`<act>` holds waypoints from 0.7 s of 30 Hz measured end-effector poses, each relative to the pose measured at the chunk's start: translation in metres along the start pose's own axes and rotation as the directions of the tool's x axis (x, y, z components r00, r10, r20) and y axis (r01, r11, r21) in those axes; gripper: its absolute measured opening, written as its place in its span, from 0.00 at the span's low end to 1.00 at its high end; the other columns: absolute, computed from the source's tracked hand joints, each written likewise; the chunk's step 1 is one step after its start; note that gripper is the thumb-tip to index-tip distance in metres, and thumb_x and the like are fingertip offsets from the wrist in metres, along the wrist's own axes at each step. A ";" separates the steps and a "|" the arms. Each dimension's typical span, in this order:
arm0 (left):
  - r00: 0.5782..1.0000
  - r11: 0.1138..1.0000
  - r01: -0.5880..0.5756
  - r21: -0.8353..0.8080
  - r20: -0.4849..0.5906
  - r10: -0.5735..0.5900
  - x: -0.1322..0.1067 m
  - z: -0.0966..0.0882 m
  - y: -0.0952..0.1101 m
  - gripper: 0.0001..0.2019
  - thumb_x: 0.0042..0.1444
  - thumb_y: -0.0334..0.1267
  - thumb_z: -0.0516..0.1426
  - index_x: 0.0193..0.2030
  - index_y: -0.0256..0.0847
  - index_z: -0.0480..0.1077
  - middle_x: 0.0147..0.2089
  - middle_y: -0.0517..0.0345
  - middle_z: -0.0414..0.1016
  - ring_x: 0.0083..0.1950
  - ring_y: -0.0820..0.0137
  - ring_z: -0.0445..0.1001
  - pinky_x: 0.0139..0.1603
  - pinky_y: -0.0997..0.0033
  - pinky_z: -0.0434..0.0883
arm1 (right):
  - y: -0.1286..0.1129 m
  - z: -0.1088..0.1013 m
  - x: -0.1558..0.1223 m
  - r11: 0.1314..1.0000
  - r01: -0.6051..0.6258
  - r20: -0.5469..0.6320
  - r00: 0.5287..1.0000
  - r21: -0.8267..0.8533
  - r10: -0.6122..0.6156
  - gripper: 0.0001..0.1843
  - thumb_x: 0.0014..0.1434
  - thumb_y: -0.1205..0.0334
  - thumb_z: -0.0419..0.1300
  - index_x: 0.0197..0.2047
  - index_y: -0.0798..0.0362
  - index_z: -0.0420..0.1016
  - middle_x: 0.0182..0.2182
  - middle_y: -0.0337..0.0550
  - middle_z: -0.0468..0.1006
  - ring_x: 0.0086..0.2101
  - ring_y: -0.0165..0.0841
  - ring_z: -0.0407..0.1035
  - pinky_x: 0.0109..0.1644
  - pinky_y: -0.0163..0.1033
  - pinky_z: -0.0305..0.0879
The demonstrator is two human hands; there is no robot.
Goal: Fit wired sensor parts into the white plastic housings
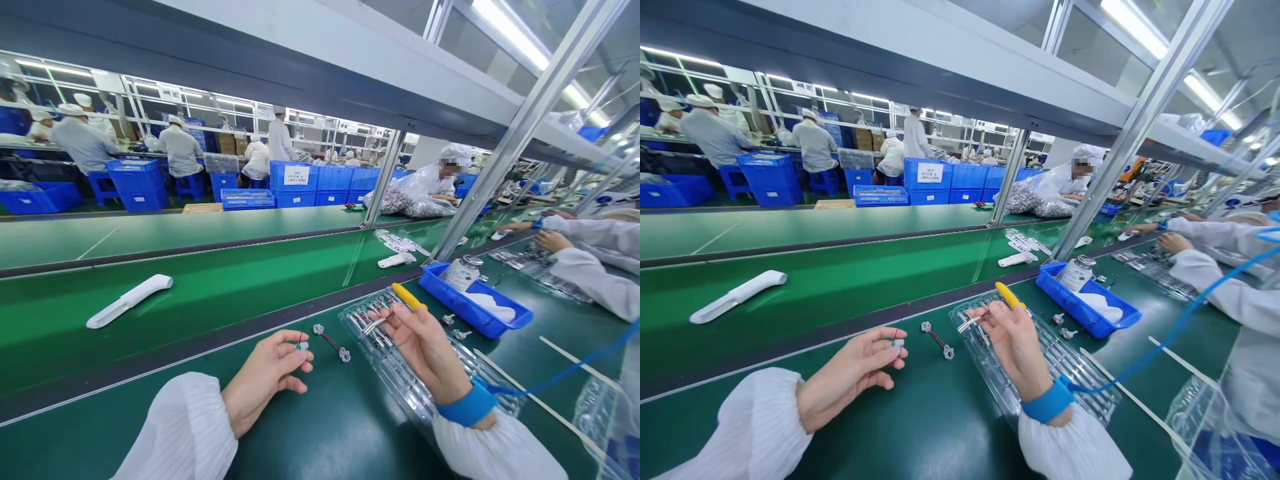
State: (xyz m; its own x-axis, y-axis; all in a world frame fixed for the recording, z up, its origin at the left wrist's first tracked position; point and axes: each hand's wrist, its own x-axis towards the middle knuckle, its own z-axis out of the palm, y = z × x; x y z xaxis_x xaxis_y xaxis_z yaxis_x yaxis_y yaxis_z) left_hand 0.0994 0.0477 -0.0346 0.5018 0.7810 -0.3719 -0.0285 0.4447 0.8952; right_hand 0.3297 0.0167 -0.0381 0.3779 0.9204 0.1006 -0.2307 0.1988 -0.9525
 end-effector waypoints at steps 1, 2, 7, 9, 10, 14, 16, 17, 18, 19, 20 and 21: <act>1.000 1.000 0.003 -0.021 0.010 -0.003 0.000 0.000 -0.001 0.11 0.52 0.35 0.58 0.42 0.36 0.66 0.36 0.53 0.70 0.36 0.72 0.68 0.31 0.75 0.71 | 0.003 0.008 -0.005 0.990 -0.071 0.032 0.997 0.118 0.068 0.13 0.44 0.57 0.65 0.27 0.51 0.64 0.24 0.33 0.70 0.28 0.26 0.68 0.34 0.34 0.68; 1.000 0.999 0.004 -0.041 0.020 -0.003 0.000 0.000 -0.002 0.10 0.53 0.35 0.57 0.42 0.36 0.66 0.38 0.51 0.70 0.36 0.72 0.68 0.31 0.75 0.71 | 0.007 0.017 -0.011 0.972 -0.139 0.070 0.989 0.188 0.127 0.12 0.45 0.60 0.65 0.28 0.51 0.65 0.22 0.31 0.69 0.22 0.22 0.65 0.27 0.28 0.65; 0.999 0.991 0.003 -0.131 0.052 0.003 0.004 -0.004 -0.007 0.05 0.52 0.31 0.58 0.36 0.34 0.69 0.37 0.54 0.68 0.34 0.75 0.68 0.28 0.79 0.70 | 0.036 0.052 -0.039 0.941 -0.338 0.306 0.896 0.004 0.321 0.11 0.51 0.59 0.61 0.24 0.56 0.65 0.12 0.28 0.62 0.09 0.15 0.46 0.10 0.24 0.38; 0.997 0.987 0.004 -0.162 0.073 0.008 0.004 -0.005 -0.009 0.06 0.52 0.32 0.58 0.37 0.34 0.69 0.36 0.55 0.68 0.34 0.75 0.68 0.27 0.79 0.70 | 0.043 0.060 -0.047 0.937 -0.332 0.306 0.886 -0.103 0.348 0.11 0.49 0.60 0.62 0.24 0.56 0.63 0.15 0.31 0.67 0.09 0.16 0.51 0.10 0.25 0.39; 0.996 0.985 0.002 -0.175 0.084 0.012 0.004 -0.006 -0.010 0.06 0.52 0.33 0.58 0.38 0.34 0.69 0.35 0.55 0.69 0.33 0.75 0.68 0.28 0.79 0.70 | 0.046 0.063 -0.049 0.938 -0.320 0.287 0.893 -0.136 0.346 0.12 0.48 0.60 0.62 0.25 0.55 0.62 0.17 0.32 0.70 0.10 0.17 0.53 0.10 0.25 0.41; 0.993 0.979 -0.007 -0.201 0.110 0.030 0.003 -0.008 -0.012 0.07 0.51 0.34 0.60 0.37 0.33 0.70 0.34 0.55 0.70 0.33 0.75 0.69 0.30 0.79 0.70 | 0.046 0.066 -0.054 0.940 -0.291 0.262 0.907 -0.178 0.331 0.12 0.47 0.60 0.63 0.27 0.54 0.62 0.17 0.30 0.69 0.11 0.18 0.55 0.11 0.24 0.45; 0.993 0.979 -0.008 -0.202 0.110 0.031 0.003 -0.009 -0.014 0.08 0.50 0.33 0.61 0.36 0.33 0.70 0.33 0.56 0.70 0.33 0.75 0.69 0.31 0.79 0.70 | 0.044 0.066 -0.055 0.934 -0.309 0.275 0.896 -0.180 0.350 0.11 0.47 0.60 0.62 0.26 0.55 0.63 0.15 0.29 0.66 0.11 0.17 0.54 0.11 0.24 0.45; 0.993 0.980 -0.006 -0.200 0.112 0.029 0.003 -0.010 -0.014 0.08 0.50 0.34 0.61 0.36 0.34 0.70 0.32 0.56 0.71 0.33 0.75 0.69 0.31 0.79 0.70 | 0.043 0.067 -0.056 0.930 -0.322 0.282 0.889 -0.177 0.361 0.11 0.48 0.60 0.62 0.26 0.55 0.64 0.14 0.29 0.66 0.11 0.17 0.53 0.11 0.24 0.44; 0.993 0.981 -0.003 -0.196 0.116 0.026 0.003 -0.010 -0.014 0.09 0.50 0.34 0.61 0.37 0.33 0.70 0.31 0.57 0.71 0.33 0.75 0.69 0.31 0.79 0.70 | 0.043 0.067 -0.056 0.925 -0.338 0.295 0.878 -0.176 0.377 0.10 0.48 0.60 0.61 0.25 0.56 0.64 0.14 0.29 0.66 0.10 0.17 0.52 0.11 0.24 0.44; 0.992 0.982 0.000 -0.191 0.121 0.023 0.003 -0.010 -0.015 0.09 0.50 0.34 0.61 0.37 0.33 0.70 0.31 0.56 0.71 0.32 0.75 0.69 0.31 0.78 0.70 | 0.042 0.067 -0.056 0.919 -0.353 0.310 0.866 -0.173 0.391 0.10 0.48 0.60 0.61 0.24 0.57 0.65 0.13 0.30 0.67 0.10 0.17 0.51 0.10 0.25 0.43; 0.992 0.982 0.003 -0.187 0.126 0.021 0.003 -0.010 -0.015 0.09 0.50 0.35 0.61 0.37 0.33 0.70 0.31 0.56 0.71 0.32 0.75 0.69 0.32 0.78 0.70 | 0.041 0.068 -0.056 0.914 -0.369 0.325 0.855 -0.166 0.404 0.10 0.48 0.61 0.60 0.23 0.57 0.65 0.12 0.31 0.67 0.09 0.16 0.50 0.10 0.25 0.42; 0.992 0.983 0.004 -0.182 0.128 0.020 0.003 -0.011 -0.015 0.10 0.50 0.35 0.61 0.37 0.32 0.70 0.32 0.55 0.71 0.32 0.75 0.69 0.32 0.77 0.70 | 0.040 0.069 -0.056 0.909 -0.387 0.337 0.845 -0.153 0.416 0.10 0.48 0.61 0.60 0.22 0.57 0.66 0.12 0.31 0.67 0.08 0.16 0.50 0.09 0.25 0.40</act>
State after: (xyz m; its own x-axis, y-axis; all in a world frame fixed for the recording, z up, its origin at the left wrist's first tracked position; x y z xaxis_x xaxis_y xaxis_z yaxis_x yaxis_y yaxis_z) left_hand 0.0919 0.0476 -0.0520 0.6080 0.7268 -0.3195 -0.1836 0.5203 0.8340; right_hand 0.2378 -0.0039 -0.0623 -0.0791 0.9735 -0.2146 -0.2186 -0.2270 -0.9491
